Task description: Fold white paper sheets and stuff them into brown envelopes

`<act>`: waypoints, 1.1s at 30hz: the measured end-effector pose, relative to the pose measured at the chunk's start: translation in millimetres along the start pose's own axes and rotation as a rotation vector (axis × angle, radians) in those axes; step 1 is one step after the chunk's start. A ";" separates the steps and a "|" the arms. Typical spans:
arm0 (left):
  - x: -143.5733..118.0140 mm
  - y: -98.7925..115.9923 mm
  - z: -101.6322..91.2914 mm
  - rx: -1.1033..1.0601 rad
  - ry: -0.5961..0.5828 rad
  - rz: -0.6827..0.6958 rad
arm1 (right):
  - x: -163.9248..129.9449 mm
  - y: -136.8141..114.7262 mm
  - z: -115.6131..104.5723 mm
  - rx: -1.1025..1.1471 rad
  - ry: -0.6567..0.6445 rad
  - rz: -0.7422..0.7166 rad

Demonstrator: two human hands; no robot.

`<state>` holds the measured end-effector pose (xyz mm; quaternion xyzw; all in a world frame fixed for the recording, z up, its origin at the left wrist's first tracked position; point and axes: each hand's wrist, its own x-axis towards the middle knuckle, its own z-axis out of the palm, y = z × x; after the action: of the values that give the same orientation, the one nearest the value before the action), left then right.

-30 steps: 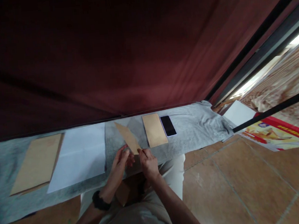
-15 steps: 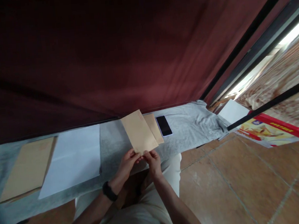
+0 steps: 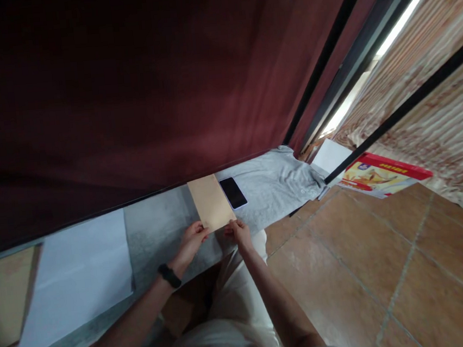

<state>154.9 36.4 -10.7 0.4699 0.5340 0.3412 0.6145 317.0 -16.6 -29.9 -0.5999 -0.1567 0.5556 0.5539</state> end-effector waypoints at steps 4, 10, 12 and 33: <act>14.5 -3.6 3.4 0.057 0.019 -0.002 | 9.0 0.2 -2.7 -0.007 0.051 -0.009; 20.5 -11.8 -0.6 0.129 0.058 -0.007 | 17.2 1.0 -3.9 -0.080 0.038 -0.010; 19.9 -13.7 -2.2 0.157 0.069 -0.018 | 20.0 1.9 -4.0 -0.110 0.036 -0.013; 10.2 -6.4 9.2 0.718 0.048 0.031 | 14.4 4.9 -17.4 -0.715 0.162 -0.301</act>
<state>165.3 41.8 -20.3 0.6559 0.6269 0.1521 0.3921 334.4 -15.3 -45.1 -0.7672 -0.3822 0.3293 0.3962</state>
